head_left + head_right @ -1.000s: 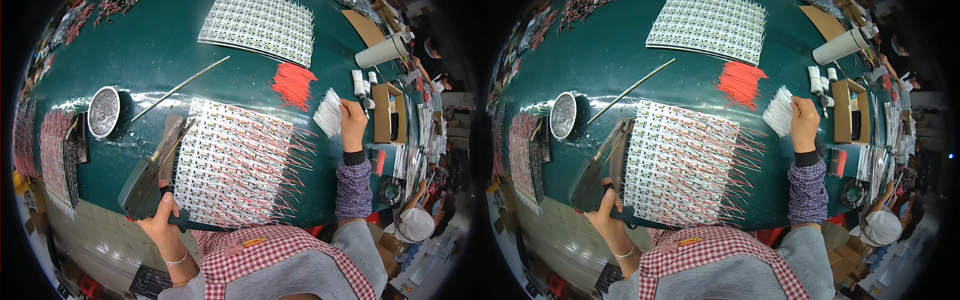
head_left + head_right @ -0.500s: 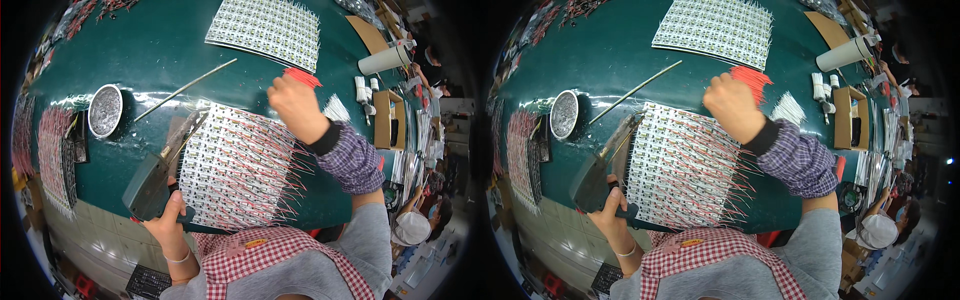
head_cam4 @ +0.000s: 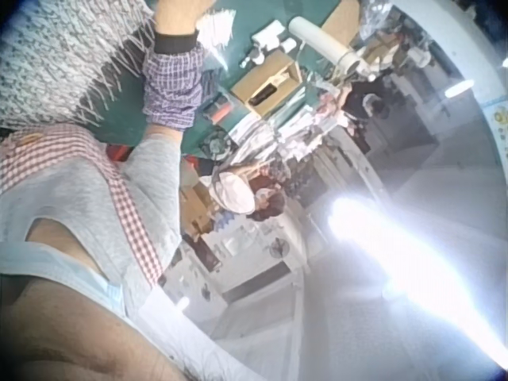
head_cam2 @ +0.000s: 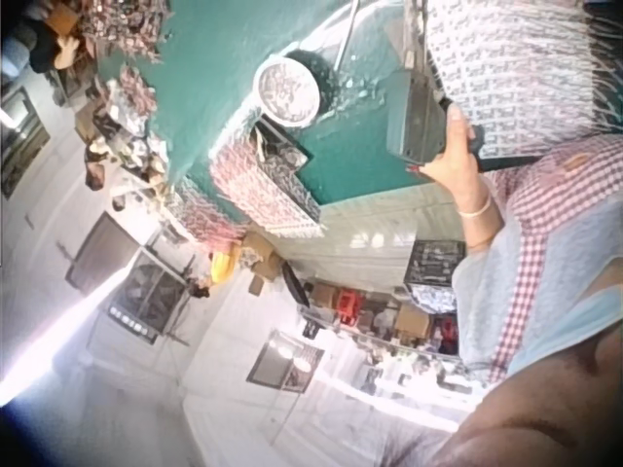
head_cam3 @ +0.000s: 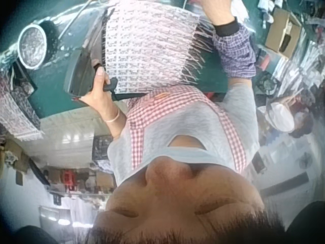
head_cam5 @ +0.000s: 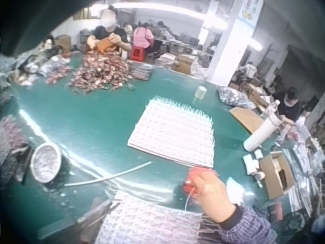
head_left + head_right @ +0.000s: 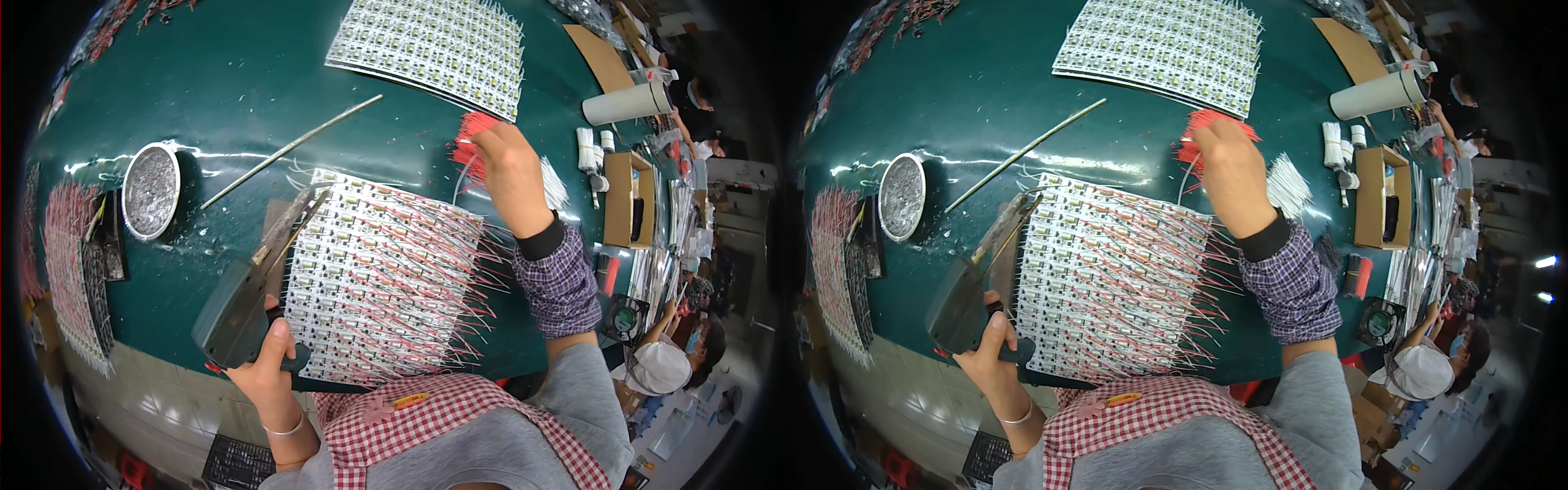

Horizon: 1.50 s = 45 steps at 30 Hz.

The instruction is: The person solders wires onto an LED circuit board, positioning the wires by hand and attaching them with a soldering iron.

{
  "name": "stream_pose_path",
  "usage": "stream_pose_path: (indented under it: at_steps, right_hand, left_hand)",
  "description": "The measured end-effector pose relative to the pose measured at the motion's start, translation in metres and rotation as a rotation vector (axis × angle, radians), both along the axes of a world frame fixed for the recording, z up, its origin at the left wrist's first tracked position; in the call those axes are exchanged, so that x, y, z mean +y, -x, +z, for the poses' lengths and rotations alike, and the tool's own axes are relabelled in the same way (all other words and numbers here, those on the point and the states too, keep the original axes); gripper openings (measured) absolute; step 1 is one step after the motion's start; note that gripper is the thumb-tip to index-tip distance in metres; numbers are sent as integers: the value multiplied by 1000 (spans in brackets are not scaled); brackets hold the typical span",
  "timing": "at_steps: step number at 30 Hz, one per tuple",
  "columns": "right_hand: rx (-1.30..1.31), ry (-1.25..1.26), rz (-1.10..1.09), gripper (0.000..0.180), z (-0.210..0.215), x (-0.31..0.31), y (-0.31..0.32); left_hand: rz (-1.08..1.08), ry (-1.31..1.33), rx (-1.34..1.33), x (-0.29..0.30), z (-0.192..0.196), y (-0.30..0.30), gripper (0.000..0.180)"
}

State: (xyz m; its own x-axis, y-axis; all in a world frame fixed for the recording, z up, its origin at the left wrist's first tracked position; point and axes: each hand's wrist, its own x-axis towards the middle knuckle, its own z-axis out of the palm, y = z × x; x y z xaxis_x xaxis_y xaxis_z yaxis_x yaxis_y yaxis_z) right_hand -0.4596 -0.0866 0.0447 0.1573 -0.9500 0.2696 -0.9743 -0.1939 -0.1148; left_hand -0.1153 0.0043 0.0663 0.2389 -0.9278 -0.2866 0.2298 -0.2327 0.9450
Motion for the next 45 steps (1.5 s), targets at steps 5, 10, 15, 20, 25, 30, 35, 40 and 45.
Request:
stream_pose_path:
  at_steps: [5,10,15,20,25,30,35,40,45]
  right_hand:
    - [-184,-48,-192,5,1,32,23]
    - [-361,31,-52,15,7,33,3]
    - [-372,88,71,16,6,21,-37]
    - [-490,65,163,18,-16,19,-84]
    - [-491,62,131,22,-33,23,-97]
    - [-480,86,130,23,-34,22,-104]
    - [-492,86,144,27,-35,21,-103]
    - [-478,70,145,33,-35,20,-104]
    - [-445,52,171,28,-37,20,-101]
  left_hand:
    - [7,-7,-13,-3,-4,-1,48]
    - [-21,-17,-4,-7,-8,2,48]
    - [-38,-1,4,-5,-3,10,48]
    - [-106,-9,-16,-8,3,21,46]
    - [-164,-18,-113,-5,-10,20,39]
    - [-215,40,-303,-1,-26,12,39]
    - [-256,53,-345,-4,-21,17,32]
    - [-224,129,-425,-7,-21,25,26]
    - [-262,144,-454,-11,-21,25,22]
